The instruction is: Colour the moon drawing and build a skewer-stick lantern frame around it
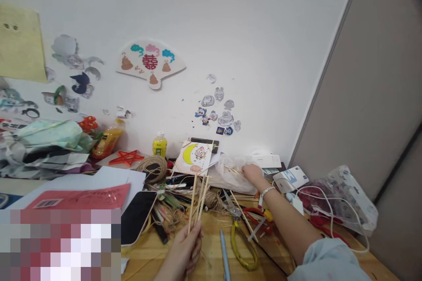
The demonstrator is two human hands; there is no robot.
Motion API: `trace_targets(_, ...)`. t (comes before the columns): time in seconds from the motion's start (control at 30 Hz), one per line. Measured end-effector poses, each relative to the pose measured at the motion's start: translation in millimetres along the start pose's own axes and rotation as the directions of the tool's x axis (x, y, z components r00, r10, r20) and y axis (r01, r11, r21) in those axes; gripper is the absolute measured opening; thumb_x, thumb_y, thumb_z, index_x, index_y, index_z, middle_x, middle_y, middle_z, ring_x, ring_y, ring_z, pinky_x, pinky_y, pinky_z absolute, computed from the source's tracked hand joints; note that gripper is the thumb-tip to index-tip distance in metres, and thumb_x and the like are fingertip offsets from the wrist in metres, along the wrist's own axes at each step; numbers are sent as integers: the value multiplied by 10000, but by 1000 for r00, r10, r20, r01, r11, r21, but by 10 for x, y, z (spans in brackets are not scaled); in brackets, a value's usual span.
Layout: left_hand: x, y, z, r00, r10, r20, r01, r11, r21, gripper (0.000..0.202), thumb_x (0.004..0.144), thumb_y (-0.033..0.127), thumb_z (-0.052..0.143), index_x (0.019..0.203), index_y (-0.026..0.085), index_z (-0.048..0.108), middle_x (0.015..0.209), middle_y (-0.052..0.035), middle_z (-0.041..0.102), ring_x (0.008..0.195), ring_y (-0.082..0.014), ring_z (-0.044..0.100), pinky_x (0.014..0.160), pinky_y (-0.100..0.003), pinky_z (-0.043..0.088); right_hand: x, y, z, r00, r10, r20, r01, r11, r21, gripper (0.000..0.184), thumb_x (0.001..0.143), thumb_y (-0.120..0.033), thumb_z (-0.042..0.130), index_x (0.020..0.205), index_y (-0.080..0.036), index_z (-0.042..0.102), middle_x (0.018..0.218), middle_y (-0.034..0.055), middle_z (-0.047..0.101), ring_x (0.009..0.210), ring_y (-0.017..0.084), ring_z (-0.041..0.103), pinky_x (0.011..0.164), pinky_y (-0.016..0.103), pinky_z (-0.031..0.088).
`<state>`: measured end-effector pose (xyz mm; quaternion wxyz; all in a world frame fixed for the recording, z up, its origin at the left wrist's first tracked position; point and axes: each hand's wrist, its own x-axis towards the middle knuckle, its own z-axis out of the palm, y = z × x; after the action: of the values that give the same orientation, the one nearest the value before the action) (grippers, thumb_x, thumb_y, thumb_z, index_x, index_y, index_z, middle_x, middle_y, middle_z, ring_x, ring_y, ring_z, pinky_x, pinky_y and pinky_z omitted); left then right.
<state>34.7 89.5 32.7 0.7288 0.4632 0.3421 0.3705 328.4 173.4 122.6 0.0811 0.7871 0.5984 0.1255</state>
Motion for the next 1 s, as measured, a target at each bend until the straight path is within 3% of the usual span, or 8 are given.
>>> trace_targets(0.27, 2, 2, -40, 999, 27, 17, -27, 999, -22, 657, 490, 841, 599, 652, 223, 445, 336, 125, 349, 261, -24, 183, 273, -147, 153, -135, 152, -330, 988, -5, -153, 14, 998, 57, 277, 918, -342, 558, 1125, -162, 589, 1145, 72, 614, 987, 204, 613, 852, 424, 513)
trace_targets(0.4, -27, 11, -18, 1000, 23, -6, -23, 999, -23, 654, 504, 835, 600, 662, 216, 457, 351, 124, 346, 281, -21, 189, 287, -135, 140, -369, 382, -521, 968, 80, -240, -54, 992, 112, 239, 954, -293, 463, 985, -149, 650, 1034, 99, 676, 978, 206, 625, 843, 351, 460)
trace_targets(0.57, -88, 15, 8, 997, 40, -58, -41, 999, -6, 637, 533, 806, 620, 681, 202, 483, 381, 125, 344, 314, -10, 173, 312, -127, 131, -720, 585, -645, 917, 242, -316, -169, 955, 242, 347, 956, -278, 349, 917, -145, 667, 938, 162, 704, 902, 244, 648, 710, 303, 402)
trace_targets(0.7, -69, 8, -8, 997, 45, -62, -44, 999, 13, 667, 500, 841, 592, 679, 210, 473, 369, 120, 351, 302, -18, 185, 300, -134, 137, -927, 630, -547, 902, 302, -310, -159, 898, 411, 359, 926, -308, 358, 789, -156, 652, 810, 147, 697, 779, 239, 636, 647, 293, 374)
trace_targets(0.8, -36, 8, -25, 998, 41, -49, -40, 999, 9, 671, 494, 846, 589, 678, 212, 468, 364, 122, 345, 295, -18, 185, 298, -133, 126, -1056, 588, -387, 901, 299, -313, -73, 817, 572, 415, 916, -371, 312, 697, -174, 603, 705, 104, 656, 705, 225, 601, 619, 292, 379)
trace_targets(1.0, -52, 39, -8, 995, 70, -74, -72, 997, -26, 640, 528, 804, 626, 685, 199, 490, 372, 126, 341, 301, -7, 175, 307, -127, 131, -1295, 89, -2, 926, 213, -311, 146, 560, 816, 557, 874, -619, 247, 724, -199, 578, 518, -25, 474, 469, 144, 439, 470, 251, 353)
